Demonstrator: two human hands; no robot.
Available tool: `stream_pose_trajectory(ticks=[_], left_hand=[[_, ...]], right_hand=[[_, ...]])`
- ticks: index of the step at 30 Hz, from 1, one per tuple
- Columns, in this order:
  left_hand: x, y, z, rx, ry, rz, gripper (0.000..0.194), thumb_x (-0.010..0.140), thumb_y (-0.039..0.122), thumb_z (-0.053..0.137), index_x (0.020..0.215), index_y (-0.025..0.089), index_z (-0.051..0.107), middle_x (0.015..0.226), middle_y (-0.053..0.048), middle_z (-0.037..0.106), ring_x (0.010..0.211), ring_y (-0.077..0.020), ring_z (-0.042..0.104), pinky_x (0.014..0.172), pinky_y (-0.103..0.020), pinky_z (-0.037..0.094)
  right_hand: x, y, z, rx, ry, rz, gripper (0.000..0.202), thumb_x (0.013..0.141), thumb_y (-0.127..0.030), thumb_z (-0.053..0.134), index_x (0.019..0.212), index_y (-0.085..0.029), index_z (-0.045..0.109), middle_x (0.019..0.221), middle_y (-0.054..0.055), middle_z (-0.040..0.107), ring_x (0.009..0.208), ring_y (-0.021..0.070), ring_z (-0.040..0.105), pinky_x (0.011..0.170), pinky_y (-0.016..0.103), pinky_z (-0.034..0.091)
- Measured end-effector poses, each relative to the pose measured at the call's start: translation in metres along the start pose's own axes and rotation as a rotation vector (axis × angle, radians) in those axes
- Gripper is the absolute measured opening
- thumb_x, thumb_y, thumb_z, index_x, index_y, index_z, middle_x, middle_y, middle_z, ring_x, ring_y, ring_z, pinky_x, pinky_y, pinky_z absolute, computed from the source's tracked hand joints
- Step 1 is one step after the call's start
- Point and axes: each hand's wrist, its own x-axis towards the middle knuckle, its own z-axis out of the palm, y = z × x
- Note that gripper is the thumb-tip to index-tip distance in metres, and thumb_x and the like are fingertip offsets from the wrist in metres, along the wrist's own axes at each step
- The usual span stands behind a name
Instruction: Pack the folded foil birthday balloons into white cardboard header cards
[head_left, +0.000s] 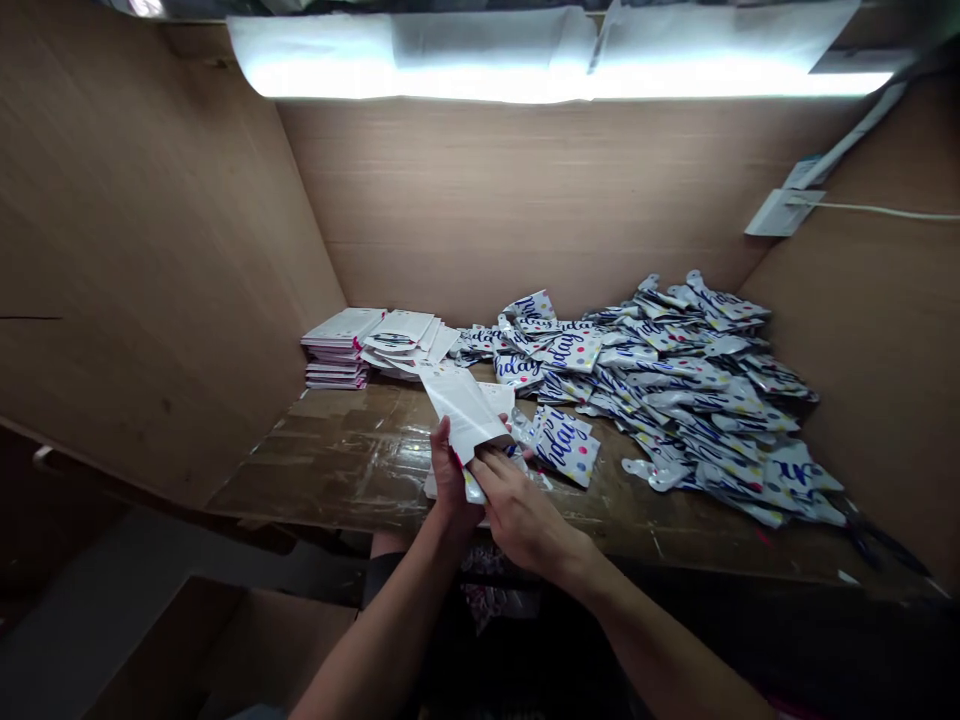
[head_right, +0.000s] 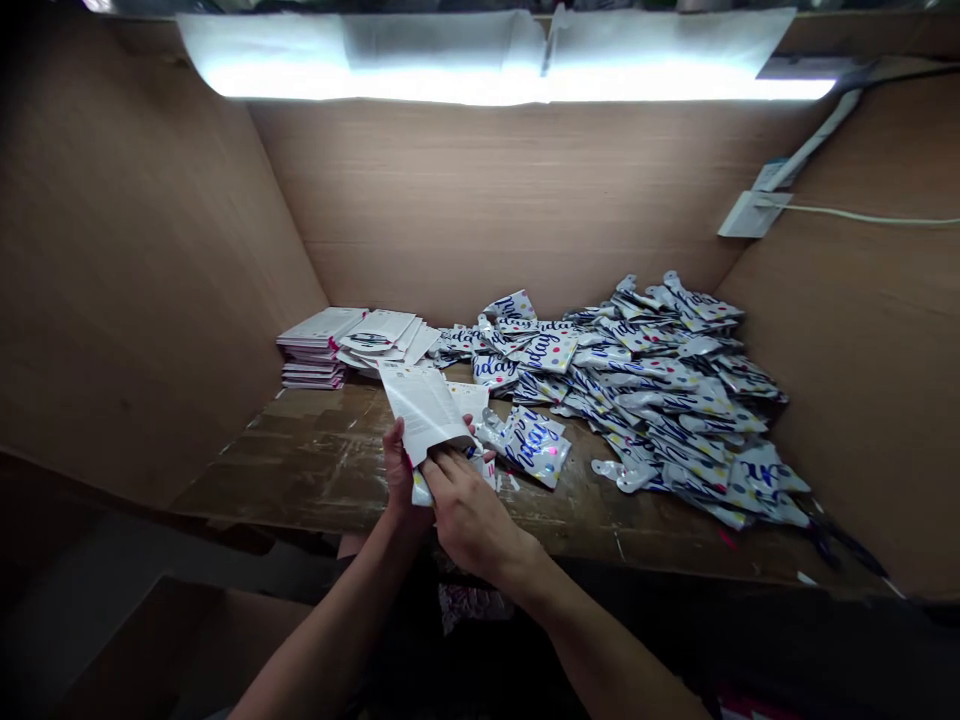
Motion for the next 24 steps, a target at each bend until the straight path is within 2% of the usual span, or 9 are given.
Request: stream_pose_trajectory(ticks=[5, 8, 10, 12, 14, 16, 18, 21, 24], left_hand=[[-0.007, 0.002, -0.002, -0.026, 0.019, -0.042, 0.082, 0.085, 0.078, 0.059, 0.13, 0.01, 0.071, 0.111, -0.017, 0.079, 0.106, -0.0391, 0.075, 0.102, -0.058, 0.056], [-0.017, 0.002, 0.001, -0.007, -0.027, -0.067, 0.082, 0.087, 0.079, 0.055, 0.131, 0.011, 0.071, 0.116, -0.017, 0.078, 0.112, -0.0405, 0.073, 0.104, -0.059, 0.055], [-0.021, 0.004, 0.003, -0.015, -0.02, -0.075, 0.083, 0.086, 0.078, 0.056, 0.132, 0.011, 0.07, 0.117, -0.018, 0.078, 0.114, -0.0407, 0.072, 0.105, -0.059, 0.054], [-0.022, 0.009, 0.001, -0.05, 0.01, -0.053, 0.083, 0.085, 0.078, 0.058, 0.131, 0.01, 0.07, 0.115, -0.018, 0.078, 0.112, -0.0403, 0.073, 0.105, -0.058, 0.055], [-0.022, 0.013, -0.001, -0.09, 0.056, -0.023, 0.082, 0.084, 0.077, 0.061, 0.129, 0.011, 0.07, 0.111, -0.017, 0.079, 0.109, -0.0398, 0.074, 0.104, -0.059, 0.055], [-0.022, 0.012, -0.002, -0.101, 0.089, -0.022, 0.082, 0.082, 0.078, 0.064, 0.128, 0.011, 0.07, 0.108, -0.016, 0.08, 0.106, -0.0402, 0.075, 0.103, -0.06, 0.055], [-0.02, 0.006, -0.001, -0.074, 0.076, -0.063, 0.082, 0.08, 0.078, 0.065, 0.125, 0.011, 0.072, 0.108, -0.017, 0.08, 0.108, -0.0414, 0.074, 0.102, -0.06, 0.056], [-0.014, 0.0, 0.0, 0.013, 0.006, 0.008, 0.076, 0.084, 0.076, 0.063, 0.126, 0.013, 0.073, 0.121, -0.018, 0.077, 0.122, -0.0405, 0.069, 0.105, -0.053, 0.054], [-0.007, 0.013, -0.017, 0.336, 0.072, 0.296, 0.06, 0.09, 0.064, 0.067, 0.134, 0.022, 0.068, 0.141, -0.013, 0.068, 0.134, -0.0349, 0.061, 0.107, -0.045, 0.051]], right_hand=[[0.009, -0.013, -0.007, -0.11, -0.052, -0.11, 0.058, 0.096, 0.0, 0.045, 0.153, -0.01, 0.051, 0.15, 0.02, 0.06, 0.141, 0.0293, 0.054, 0.121, 0.047, 0.046], [0.019, -0.008, -0.003, -0.211, -0.094, -0.014, 0.035, 0.099, -0.004, 0.05, 0.127, -0.015, 0.068, 0.122, 0.015, 0.072, 0.113, 0.0305, 0.066, 0.103, 0.047, 0.056], [0.021, -0.005, 0.004, -0.253, -0.085, 0.033, 0.03, 0.099, -0.005, 0.049, 0.117, -0.015, 0.071, 0.113, 0.015, 0.073, 0.106, 0.0312, 0.068, 0.095, 0.046, 0.058], [0.014, -0.009, 0.011, -0.257, 0.027, 0.027, 0.032, 0.102, -0.01, 0.05, 0.13, -0.01, 0.066, 0.124, 0.02, 0.071, 0.119, 0.0344, 0.064, 0.102, 0.05, 0.056], [0.001, -0.017, 0.017, -0.224, 0.142, -0.021, 0.047, 0.105, -0.024, 0.054, 0.15, -0.007, 0.052, 0.143, 0.023, 0.062, 0.139, 0.0369, 0.052, 0.115, 0.054, 0.048], [-0.01, -0.021, 0.02, -0.196, 0.127, -0.07, 0.068, 0.105, -0.041, 0.059, 0.16, -0.007, 0.04, 0.155, 0.024, 0.053, 0.147, 0.039, 0.044, 0.12, 0.057, 0.043], [-0.01, -0.016, 0.018, -0.201, 0.039, -0.079, 0.073, 0.103, -0.052, 0.061, 0.157, -0.006, 0.044, 0.152, 0.026, 0.055, 0.14, 0.0415, 0.05, 0.116, 0.059, 0.045], [0.019, 0.01, 0.012, -0.196, 0.021, -0.006, 0.046, 0.109, -0.045, 0.047, 0.132, -0.009, 0.066, 0.123, 0.022, 0.07, 0.111, 0.0355, 0.065, 0.099, 0.052, 0.054], [0.084, 0.04, 0.007, -0.218, 0.159, 0.046, 0.041, 0.113, -0.031, 0.033, 0.113, -0.014, 0.071, 0.105, 0.016, 0.07, 0.096, 0.0282, 0.064, 0.087, 0.04, 0.053]])
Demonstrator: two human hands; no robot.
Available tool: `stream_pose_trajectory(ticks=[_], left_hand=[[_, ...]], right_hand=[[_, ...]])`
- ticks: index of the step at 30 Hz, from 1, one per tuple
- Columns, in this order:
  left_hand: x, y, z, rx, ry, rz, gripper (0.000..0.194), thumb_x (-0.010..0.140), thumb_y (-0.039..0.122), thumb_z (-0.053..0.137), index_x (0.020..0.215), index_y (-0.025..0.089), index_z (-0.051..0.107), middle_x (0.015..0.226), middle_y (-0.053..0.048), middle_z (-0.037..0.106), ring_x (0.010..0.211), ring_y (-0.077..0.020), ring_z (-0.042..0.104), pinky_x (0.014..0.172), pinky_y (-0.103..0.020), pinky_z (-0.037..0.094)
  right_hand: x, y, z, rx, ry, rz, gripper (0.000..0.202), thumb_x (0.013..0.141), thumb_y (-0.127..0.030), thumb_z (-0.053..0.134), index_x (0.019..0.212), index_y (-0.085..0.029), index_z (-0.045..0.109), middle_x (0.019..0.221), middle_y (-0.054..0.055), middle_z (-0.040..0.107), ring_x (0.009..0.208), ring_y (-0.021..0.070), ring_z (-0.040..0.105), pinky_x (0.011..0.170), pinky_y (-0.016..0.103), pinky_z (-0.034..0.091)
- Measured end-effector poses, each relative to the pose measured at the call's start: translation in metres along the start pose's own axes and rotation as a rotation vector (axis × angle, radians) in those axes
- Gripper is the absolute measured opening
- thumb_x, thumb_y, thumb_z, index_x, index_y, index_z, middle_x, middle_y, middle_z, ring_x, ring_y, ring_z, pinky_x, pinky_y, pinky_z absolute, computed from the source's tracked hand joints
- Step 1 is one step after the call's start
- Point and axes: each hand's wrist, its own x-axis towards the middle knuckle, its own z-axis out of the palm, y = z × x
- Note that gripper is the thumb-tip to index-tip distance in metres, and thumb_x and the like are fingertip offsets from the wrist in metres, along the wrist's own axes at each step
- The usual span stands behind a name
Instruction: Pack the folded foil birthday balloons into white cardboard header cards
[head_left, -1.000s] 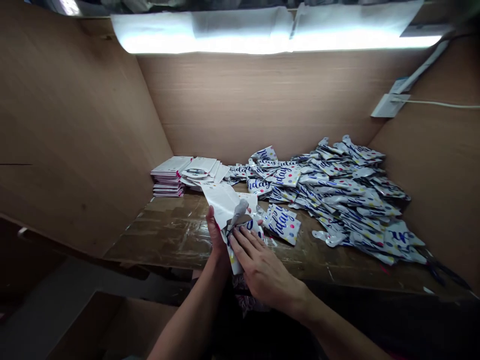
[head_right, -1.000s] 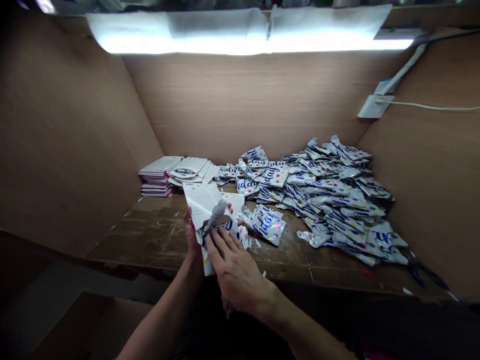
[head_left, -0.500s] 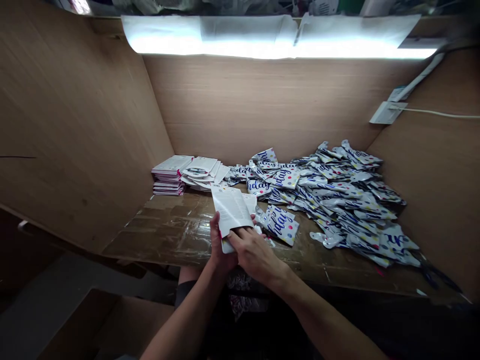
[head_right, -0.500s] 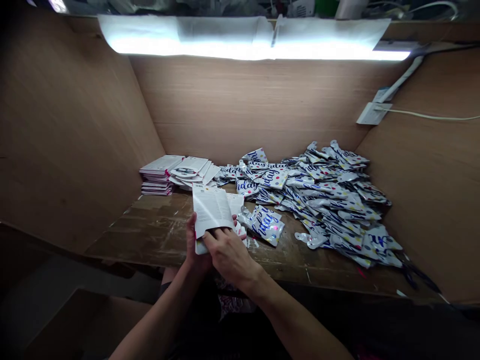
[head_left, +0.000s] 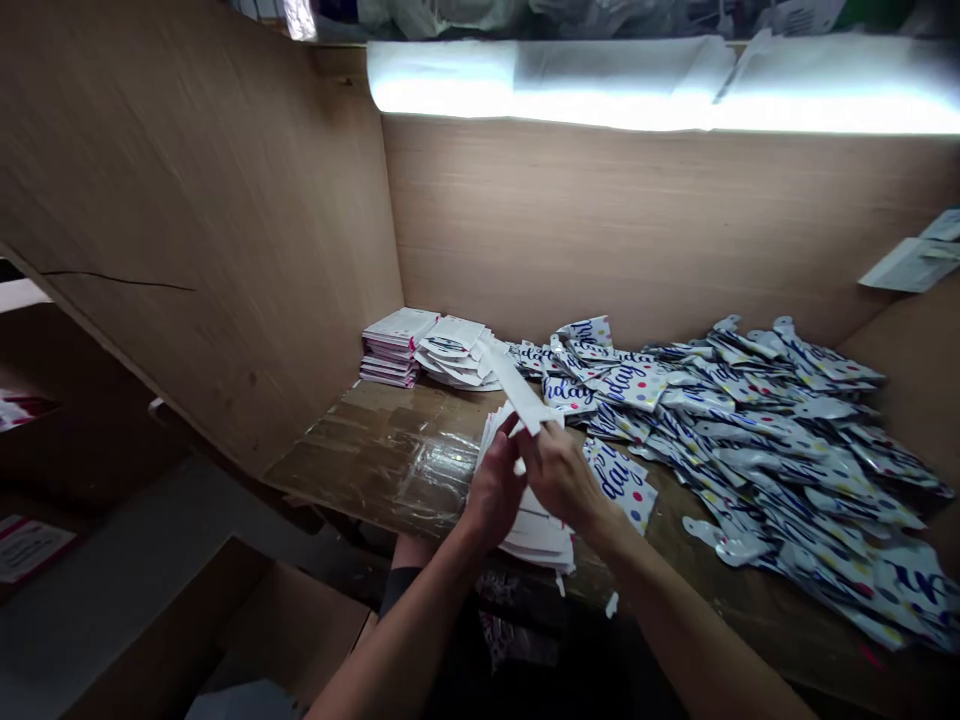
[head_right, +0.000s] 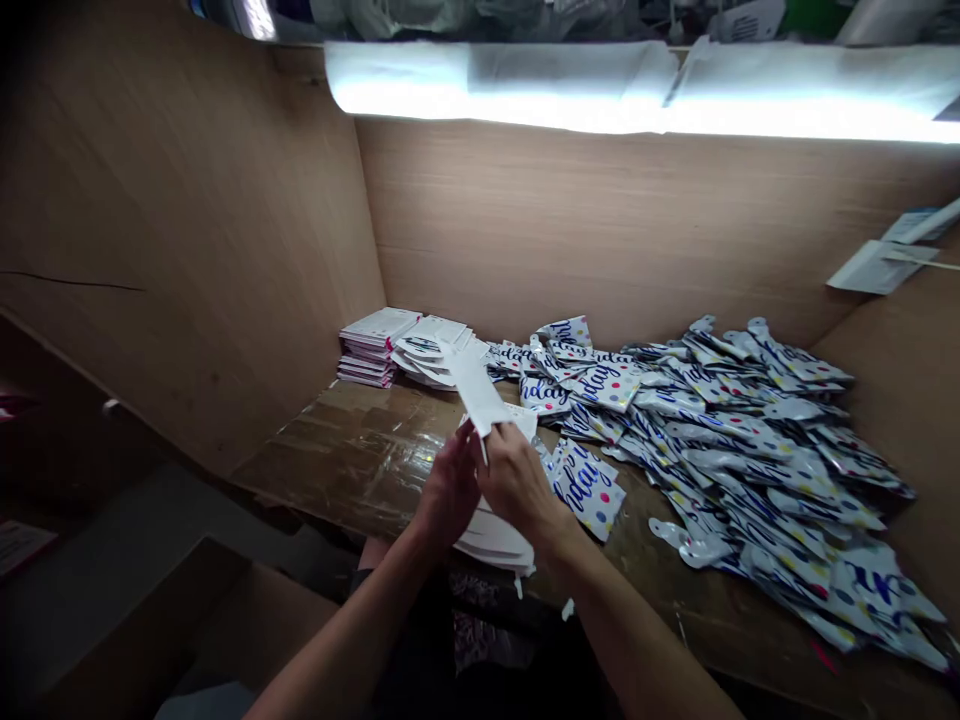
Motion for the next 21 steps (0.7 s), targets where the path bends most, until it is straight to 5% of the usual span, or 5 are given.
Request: stream_pose_trajectory(ticks=[3, 6, 11, 17, 21], left_hand=[[0.013, 0.007, -0.035, 0.703, 0.167, 0.174, 0.055, 0.09, 0.052, 0.071, 0.133, 0.019, 0.066, 0.14, -0.017, 0.064, 0.13, -0.0351, 0.06, 0.107, -0.047, 0.048], [0.025, 0.004, -0.063, 1.347, 0.229, 0.138, 0.077, 0.084, 0.056, 0.076, 0.142, 0.009, 0.058, 0.139, -0.026, 0.059, 0.135, -0.0436, 0.053, 0.113, -0.053, 0.041], [0.042, -0.003, -0.074, 1.662, 0.128, -0.076, 0.07, 0.085, 0.046, 0.076, 0.14, 0.009, 0.056, 0.138, -0.026, 0.06, 0.131, -0.0419, 0.058, 0.107, -0.047, 0.045], [0.043, 0.01, -0.079, 1.263, 0.323, 0.272, 0.02, 0.08, 0.032, 0.078, 0.093, 0.021, 0.068, 0.107, -0.013, 0.07, 0.108, -0.0332, 0.062, 0.099, -0.041, 0.045], [0.039, 0.019, -0.08, 1.009, 0.416, 0.303, 0.03, 0.097, 0.043, 0.055, 0.075, 0.023, 0.06, 0.072, -0.003, 0.06, 0.074, -0.0215, 0.055, 0.076, -0.031, 0.045]], right_hand=[[0.085, 0.009, 0.023, -0.152, 0.045, -0.011, 0.037, 0.111, -0.025, 0.038, 0.11, -0.014, 0.073, 0.111, 0.018, 0.068, 0.105, 0.0292, 0.06, 0.093, 0.039, 0.048], [0.166, 0.002, 0.054, -0.275, -0.135, 0.013, 0.035, 0.105, -0.013, 0.041, 0.114, -0.008, 0.074, 0.121, 0.025, 0.066, 0.113, 0.0327, 0.058, 0.098, 0.043, 0.045], [0.225, -0.012, 0.098, -0.206, -0.274, -0.039, 0.031, 0.102, -0.019, 0.056, 0.128, -0.01, 0.069, 0.124, 0.021, 0.072, 0.116, 0.0299, 0.063, 0.104, 0.042, 0.044], [0.137, 0.019, 0.092, -0.082, -0.189, -0.101, 0.042, 0.106, -0.031, 0.055, 0.146, -0.018, 0.058, 0.153, 0.017, 0.058, 0.141, 0.0283, 0.052, 0.118, 0.045, 0.037], [0.02, 0.046, 0.057, 0.162, 0.242, 0.183, 0.041, 0.103, -0.036, 0.057, 0.138, -0.016, 0.063, 0.141, 0.02, 0.064, 0.135, 0.0332, 0.055, 0.117, 0.055, 0.039]])
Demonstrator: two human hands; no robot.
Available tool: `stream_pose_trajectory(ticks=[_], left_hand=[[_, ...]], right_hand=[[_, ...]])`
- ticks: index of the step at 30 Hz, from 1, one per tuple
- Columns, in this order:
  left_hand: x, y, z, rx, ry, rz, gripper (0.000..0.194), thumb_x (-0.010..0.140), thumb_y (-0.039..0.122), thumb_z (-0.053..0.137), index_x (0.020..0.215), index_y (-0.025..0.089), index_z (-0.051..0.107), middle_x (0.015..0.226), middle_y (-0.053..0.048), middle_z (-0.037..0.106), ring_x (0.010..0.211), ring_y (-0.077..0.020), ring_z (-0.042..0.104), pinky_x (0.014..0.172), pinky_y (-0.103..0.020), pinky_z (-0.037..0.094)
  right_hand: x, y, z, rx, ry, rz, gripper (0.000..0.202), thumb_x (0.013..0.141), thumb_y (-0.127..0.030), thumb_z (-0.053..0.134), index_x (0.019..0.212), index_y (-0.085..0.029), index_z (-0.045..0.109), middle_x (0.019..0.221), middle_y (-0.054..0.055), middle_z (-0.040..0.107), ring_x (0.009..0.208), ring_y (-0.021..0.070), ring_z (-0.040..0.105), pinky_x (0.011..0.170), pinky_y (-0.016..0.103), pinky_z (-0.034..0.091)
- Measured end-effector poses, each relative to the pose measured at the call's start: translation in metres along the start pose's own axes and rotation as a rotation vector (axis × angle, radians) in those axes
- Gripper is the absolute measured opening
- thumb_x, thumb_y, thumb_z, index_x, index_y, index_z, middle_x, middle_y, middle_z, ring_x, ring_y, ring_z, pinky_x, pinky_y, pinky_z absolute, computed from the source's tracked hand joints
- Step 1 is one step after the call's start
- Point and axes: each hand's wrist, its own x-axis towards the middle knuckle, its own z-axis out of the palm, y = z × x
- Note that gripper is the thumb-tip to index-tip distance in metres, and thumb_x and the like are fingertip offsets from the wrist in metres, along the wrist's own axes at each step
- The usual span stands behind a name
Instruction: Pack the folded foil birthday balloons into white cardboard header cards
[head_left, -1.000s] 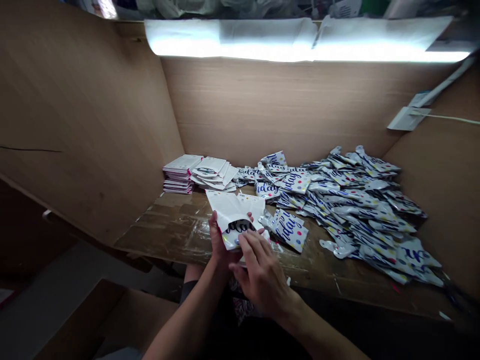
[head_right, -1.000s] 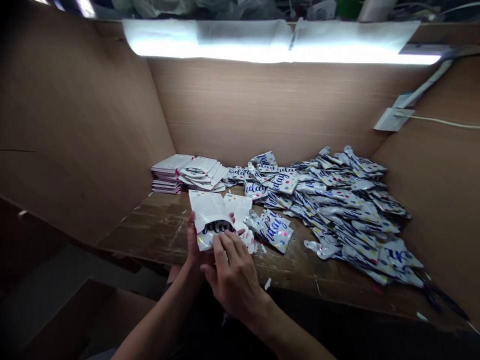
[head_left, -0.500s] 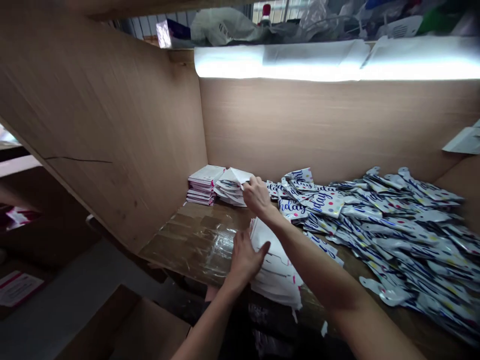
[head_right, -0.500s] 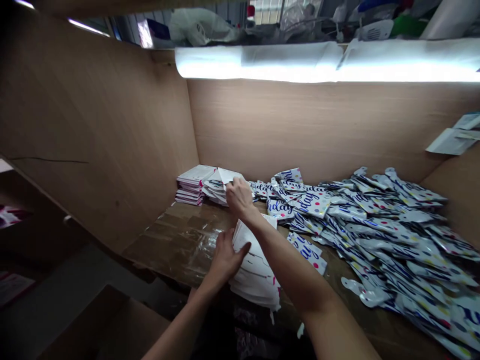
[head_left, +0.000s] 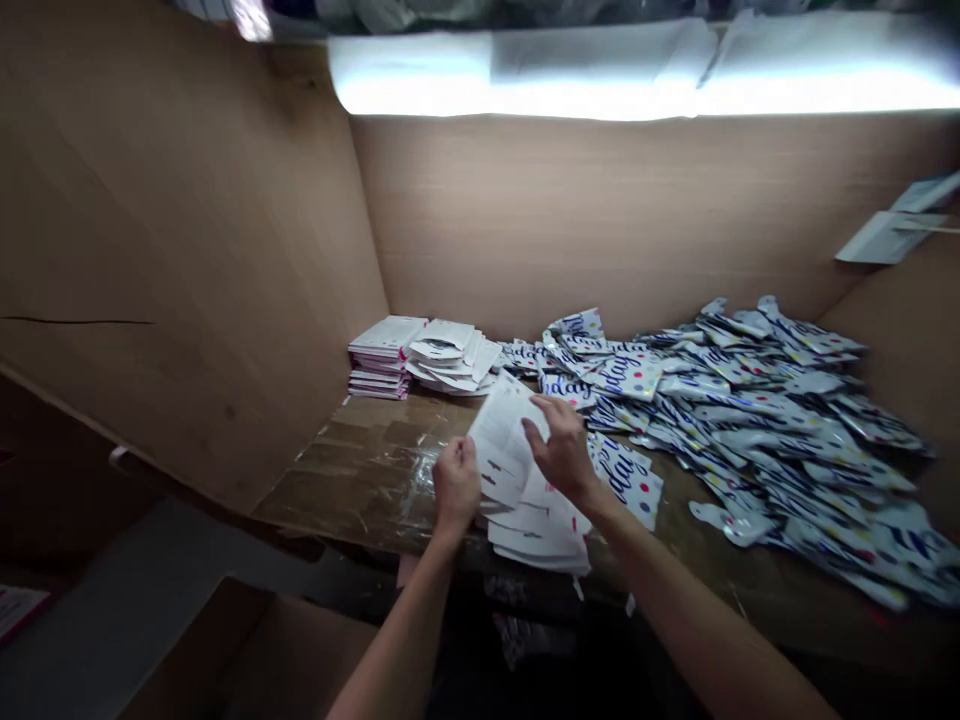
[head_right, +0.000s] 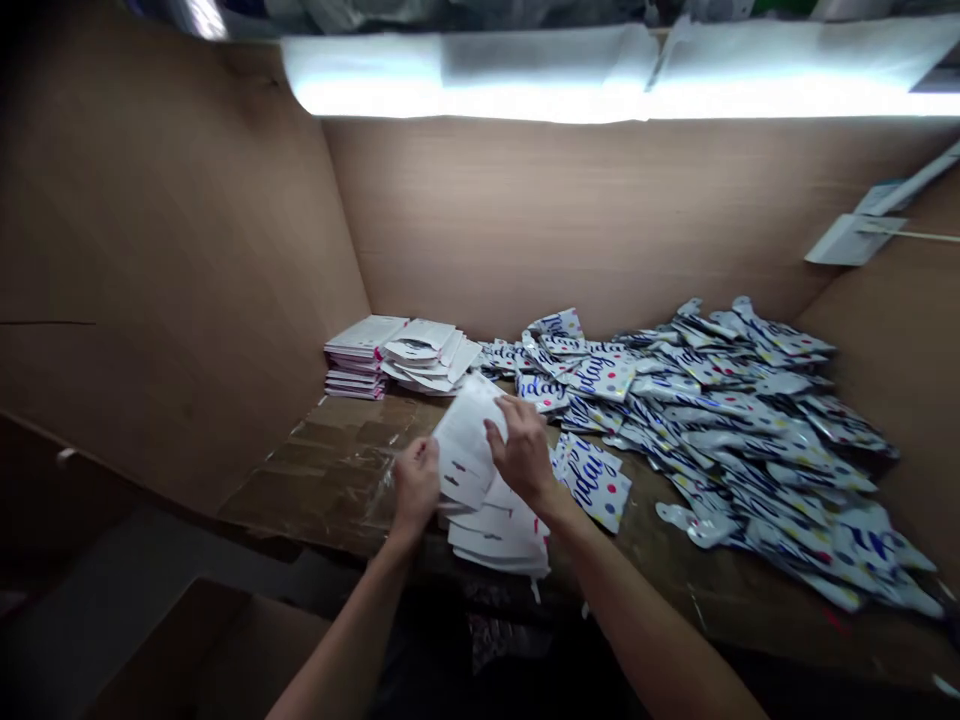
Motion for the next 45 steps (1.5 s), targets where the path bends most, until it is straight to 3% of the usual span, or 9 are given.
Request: stream_pose_trajectory(ticks=[5, 9, 17, 23, 27, 33, 38, 41, 45], left_hand=[[-0.031, 0.031, 0.016, -0.366, -0.031, -0.138, 0.031, 0.094, 0.05, 0.061, 0.083, 0.021, 0.061, 0.076, 0.001, 0.061, 0.067, -0.0149, 0.054, 0.063, -0.024, 0.045], [-0.069, 0.05, 0.024, -0.712, -0.208, -0.37, 0.028, 0.079, 0.04, 0.08, 0.075, 0.02, 0.061, 0.064, 0.005, 0.055, 0.053, -0.011, 0.047, 0.05, -0.021, 0.039], [-0.089, 0.049, 0.011, -0.746, -0.422, -0.448, 0.023, 0.078, 0.036, 0.084, 0.077, 0.017, 0.072, 0.074, -0.002, 0.07, 0.067, -0.0173, 0.065, 0.063, -0.026, 0.053], [-0.093, 0.059, 0.012, -1.097, -0.689, -0.633, 0.076, 0.077, 0.075, 0.072, 0.129, 0.02, 0.071, 0.126, -0.016, 0.076, 0.132, -0.0461, 0.063, 0.109, -0.06, 0.052], [-0.1, 0.067, 0.018, -1.157, -0.762, -0.635, 0.099, 0.074, 0.085, 0.063, 0.148, 0.021, 0.059, 0.141, -0.018, 0.068, 0.144, -0.0499, 0.051, 0.113, -0.067, 0.046], [-0.106, 0.074, 0.022, -1.19, -0.694, -0.593, 0.094, 0.077, 0.08, 0.063, 0.151, 0.022, 0.056, 0.144, -0.016, 0.067, 0.145, -0.0478, 0.05, 0.114, -0.063, 0.049], [-0.099, 0.067, 0.02, -1.192, -0.718, -0.604, 0.092, 0.076, 0.068, 0.07, 0.15, 0.016, 0.056, 0.142, -0.019, 0.068, 0.143, -0.0484, 0.053, 0.115, -0.062, 0.049], [-0.089, 0.065, 0.016, -1.213, -0.672, -0.569, 0.085, 0.08, 0.06, 0.069, 0.152, 0.016, 0.054, 0.141, -0.02, 0.069, 0.14, -0.0466, 0.057, 0.115, -0.063, 0.049], [-0.078, 0.071, 0.008, -1.238, -0.597, -0.506, 0.084, 0.085, 0.061, 0.064, 0.155, 0.017, 0.051, 0.14, -0.021, 0.069, 0.139, -0.0451, 0.058, 0.115, -0.067, 0.046]], right_hand=[[-0.089, -0.016, -0.048, 0.697, -0.084, 0.593, 0.07, 0.087, -0.042, 0.075, 0.148, -0.021, 0.049, 0.118, 0.011, 0.072, 0.098, 0.0253, 0.07, 0.082, 0.04, 0.059], [-0.108, -0.033, -0.066, 1.178, 0.02, 0.788, 0.052, 0.084, -0.033, 0.076, 0.133, -0.021, 0.06, 0.088, 0.0, 0.071, 0.065, 0.0116, 0.061, 0.061, 0.023, 0.051], [-0.116, -0.031, -0.101, 1.194, -0.039, 0.958, 0.036, 0.073, -0.037, 0.075, 0.103, -0.018, 0.067, 0.067, -0.004, 0.065, 0.045, 0.0092, 0.047, 0.036, 0.019, 0.035], [-0.131, -0.05, -0.111, 1.322, -0.371, 0.929, 0.033, 0.081, -0.046, 0.076, 0.089, -0.019, 0.06, 0.053, -0.01, 0.05, 0.035, 0.0047, 0.033, 0.033, 0.017, 0.023], [-0.14, -0.06, -0.11, 1.463, -0.294, 0.902, 0.029, 0.075, -0.034, 0.081, 0.09, -0.017, 0.063, 0.063, -0.007, 0.054, 0.041, 0.0024, 0.032, 0.04, 0.018, 0.027], [-0.154, -0.068, -0.085, 1.127, -0.018, 0.82, 0.041, 0.095, -0.062, 0.063, 0.093, -0.021, 0.064, 0.059, -0.007, 0.043, 0.048, 0.0094, 0.03, 0.044, 0.023, 0.024], [-0.152, -0.054, -0.077, 0.799, -0.074, 0.673, 0.061, 0.101, -0.071, 0.049, 0.069, -0.02, 0.055, 0.061, -0.002, 0.047, 0.058, 0.0128, 0.037, 0.052, 0.026, 0.027], [-0.134, -0.013, -0.092, 0.657, -0.18, 0.571, 0.058, 0.102, -0.068, 0.049, 0.073, -0.019, 0.061, 0.068, 0.0, 0.057, 0.063, 0.0153, 0.049, 0.057, 0.026, 0.037], [-0.106, 0.069, -0.129, 0.094, 0.112, 0.564, 0.042, 0.081, -0.053, 0.082, 0.091, -0.014, 0.069, 0.102, 0.012, 0.067, 0.103, 0.0237, 0.063, 0.081, 0.032, 0.046]])
